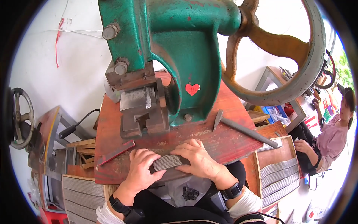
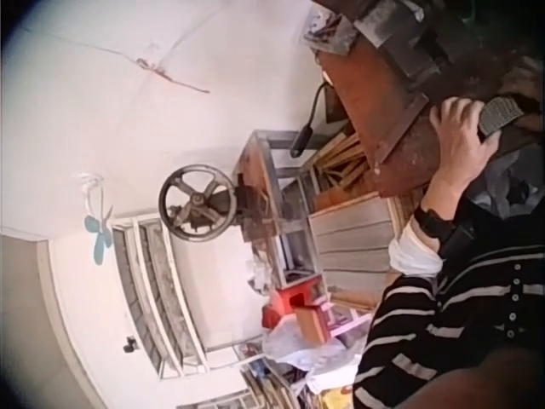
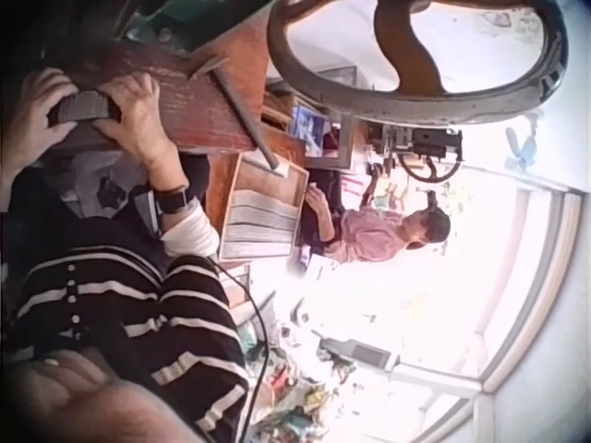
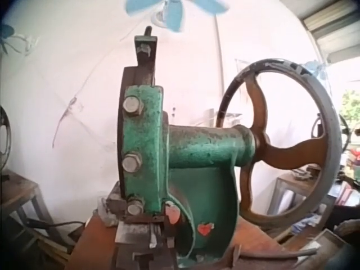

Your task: Joining and pressing small metal U-shaped components using a manual press machine.

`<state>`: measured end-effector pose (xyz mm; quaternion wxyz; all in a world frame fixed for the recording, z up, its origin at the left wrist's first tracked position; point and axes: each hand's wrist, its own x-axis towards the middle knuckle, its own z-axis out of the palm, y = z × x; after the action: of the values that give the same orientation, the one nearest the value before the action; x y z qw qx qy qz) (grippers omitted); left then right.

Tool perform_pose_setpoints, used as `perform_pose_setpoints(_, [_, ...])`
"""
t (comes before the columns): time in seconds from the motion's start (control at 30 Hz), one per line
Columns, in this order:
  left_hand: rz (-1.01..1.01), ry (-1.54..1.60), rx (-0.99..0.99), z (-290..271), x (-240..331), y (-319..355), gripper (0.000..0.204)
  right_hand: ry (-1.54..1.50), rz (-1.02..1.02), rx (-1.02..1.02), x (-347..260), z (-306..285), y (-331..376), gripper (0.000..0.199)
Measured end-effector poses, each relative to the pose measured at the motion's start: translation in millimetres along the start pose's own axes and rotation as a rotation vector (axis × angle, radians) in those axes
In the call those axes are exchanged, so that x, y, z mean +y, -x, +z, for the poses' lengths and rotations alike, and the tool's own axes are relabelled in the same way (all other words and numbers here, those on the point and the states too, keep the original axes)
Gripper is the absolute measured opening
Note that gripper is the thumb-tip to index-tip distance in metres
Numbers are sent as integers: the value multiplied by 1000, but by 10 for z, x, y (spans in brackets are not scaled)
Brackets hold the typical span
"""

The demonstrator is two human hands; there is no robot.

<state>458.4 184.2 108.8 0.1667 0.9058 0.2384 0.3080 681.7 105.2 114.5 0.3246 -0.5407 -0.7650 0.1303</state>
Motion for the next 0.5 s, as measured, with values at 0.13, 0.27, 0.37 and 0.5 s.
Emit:
perform_pose_setpoints(0.13, [12, 119, 50, -31, 42, -125, 43, -169, 55, 112, -91, -111, -1, 55])
perform_pose_setpoints(0.27, [-386, 901, -92, -157, 306, -374, 37, -608, 278, 250, -343, -396, 78, 58])
perform_pose_setpoints(0.37, [-438, 1112, -149, -192, 503, -527, 37, -802, 341, 312, -412, -567, 190, 64])
perform_pose_setpoints(0.5, [-398, 1076, -199, -181, 592, -573, 39, -901, 330, 376, -474, -656, 270, 65])
